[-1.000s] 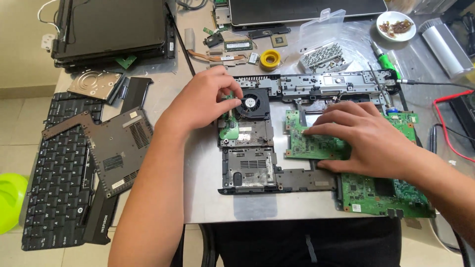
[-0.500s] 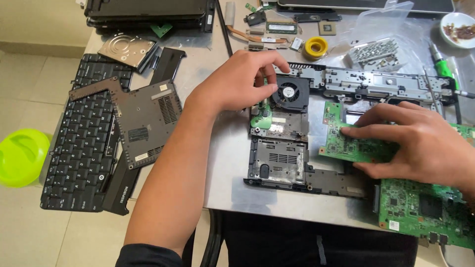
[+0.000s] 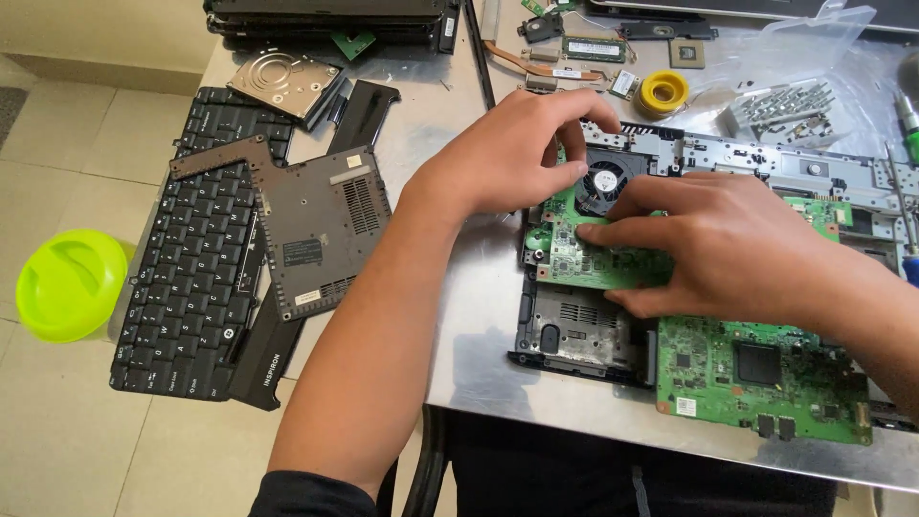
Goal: Installing a cooling fan and motherboard into a laptop chassis and securing them with screws.
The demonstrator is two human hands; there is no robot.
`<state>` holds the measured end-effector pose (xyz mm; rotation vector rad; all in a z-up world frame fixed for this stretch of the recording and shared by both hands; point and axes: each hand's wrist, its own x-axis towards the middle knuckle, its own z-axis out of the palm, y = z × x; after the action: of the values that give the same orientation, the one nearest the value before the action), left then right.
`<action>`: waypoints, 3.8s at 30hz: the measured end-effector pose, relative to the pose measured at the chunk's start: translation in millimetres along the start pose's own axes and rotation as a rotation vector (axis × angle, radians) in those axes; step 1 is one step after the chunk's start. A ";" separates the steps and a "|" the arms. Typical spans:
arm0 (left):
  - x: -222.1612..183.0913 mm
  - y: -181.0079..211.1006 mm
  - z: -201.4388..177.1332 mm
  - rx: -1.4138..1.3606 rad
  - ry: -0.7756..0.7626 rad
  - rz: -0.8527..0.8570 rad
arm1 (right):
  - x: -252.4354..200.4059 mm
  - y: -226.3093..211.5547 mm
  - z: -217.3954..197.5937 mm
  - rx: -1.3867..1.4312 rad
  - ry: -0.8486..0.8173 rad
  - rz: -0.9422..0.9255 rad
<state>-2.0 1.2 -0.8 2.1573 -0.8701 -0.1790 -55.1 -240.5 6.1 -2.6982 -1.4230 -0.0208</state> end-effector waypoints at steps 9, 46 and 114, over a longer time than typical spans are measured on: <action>-0.4 -3.3 -0.7 -0.018 0.012 0.048 | 4.5 2.6 5.9 -0.109 0.031 0.010; -3.8 3.4 -12.3 0.082 -0.141 -0.294 | 12.7 10.9 -2.2 0.027 -0.195 0.068; -11.8 -4.8 4.3 0.312 -0.145 -0.206 | -234.5 -32.1 98.1 0.441 0.277 0.752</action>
<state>-10.1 8.2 -8.9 2.5532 -0.7960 -0.3244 -217.2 -406.9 -102.0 -2.5327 -0.2472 -0.0231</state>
